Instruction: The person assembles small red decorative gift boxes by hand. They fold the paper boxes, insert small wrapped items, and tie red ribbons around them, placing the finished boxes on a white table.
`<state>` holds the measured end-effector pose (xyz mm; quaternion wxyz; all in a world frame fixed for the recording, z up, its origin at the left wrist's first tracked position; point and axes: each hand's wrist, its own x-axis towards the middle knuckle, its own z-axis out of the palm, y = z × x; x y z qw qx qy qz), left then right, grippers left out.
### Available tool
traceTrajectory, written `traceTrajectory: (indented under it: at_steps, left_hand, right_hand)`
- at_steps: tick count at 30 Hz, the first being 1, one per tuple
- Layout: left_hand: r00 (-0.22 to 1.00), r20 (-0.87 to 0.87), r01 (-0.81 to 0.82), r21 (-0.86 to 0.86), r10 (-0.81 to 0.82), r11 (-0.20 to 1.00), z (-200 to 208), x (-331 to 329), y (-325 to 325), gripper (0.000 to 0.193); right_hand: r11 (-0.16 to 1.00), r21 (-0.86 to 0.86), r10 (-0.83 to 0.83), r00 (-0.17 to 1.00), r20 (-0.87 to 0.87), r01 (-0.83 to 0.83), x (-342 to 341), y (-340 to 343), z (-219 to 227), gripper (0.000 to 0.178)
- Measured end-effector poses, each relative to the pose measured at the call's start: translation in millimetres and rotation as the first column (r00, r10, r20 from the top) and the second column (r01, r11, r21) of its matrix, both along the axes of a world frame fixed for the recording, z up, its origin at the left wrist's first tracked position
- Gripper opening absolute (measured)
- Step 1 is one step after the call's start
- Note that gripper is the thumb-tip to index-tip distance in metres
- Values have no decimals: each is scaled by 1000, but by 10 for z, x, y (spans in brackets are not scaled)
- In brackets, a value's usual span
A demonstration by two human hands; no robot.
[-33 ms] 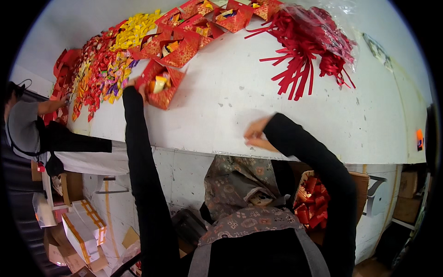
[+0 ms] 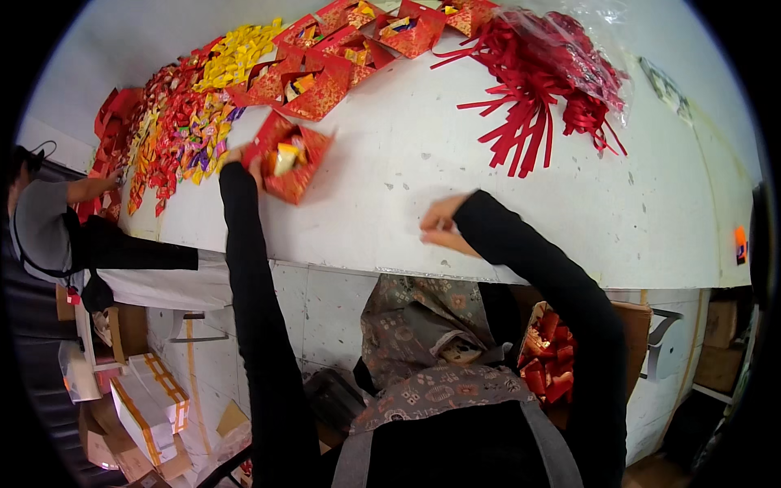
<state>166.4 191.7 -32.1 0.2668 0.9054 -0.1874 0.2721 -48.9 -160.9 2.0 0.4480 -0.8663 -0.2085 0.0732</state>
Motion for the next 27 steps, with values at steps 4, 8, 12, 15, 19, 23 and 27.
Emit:
traceTrajectory:
  at_steps: [4, 8, 12, 15, 19, 23, 27]
  left_hand:
    - [939, -309, 93, -200, -153, 975, 235, -1152, -689, 26]
    - [610, -515, 197, -637, -602, 745, 524, -2173, -1254, 41]
    - [924, -276, 248, -91, -264, 964, 407, -2364, -1599, 41]
    - [941, -213, 252, -74, -262, 965, 401, -2375, -1856, 37]
    - [959, -225, 149, -116, -172, 982, 375, -2370, -1925, 38]
    - [941, -295, 121, -172, -168, 978, 319, -2345, -1946, 47]
    - [952, -199, 194, -190, -231, 962, 241, -2279, -1952, 49]
  right_hand:
    - [966, 259, -45, 997, 56, 29, 124, 263, -186, 27]
    - [982, 151, -131, 981, 144, 109, -56, 261, -87, 21]
    - [932, 344, 140, 989, -40, -118, 40, -55, 0, 12]
    - [926, 148, -372, 775, 511, 347, 885, -806, -408, 13]
    - [774, -336, -199, 710, 676, 537, 1366, -1132, -235, 15]
    - [922, -143, -260, 850, 459, 359, 1120, -939, -190, 7]
    - [984, 89, -173, 936, 306, 152, 154, -527, 156, 4]
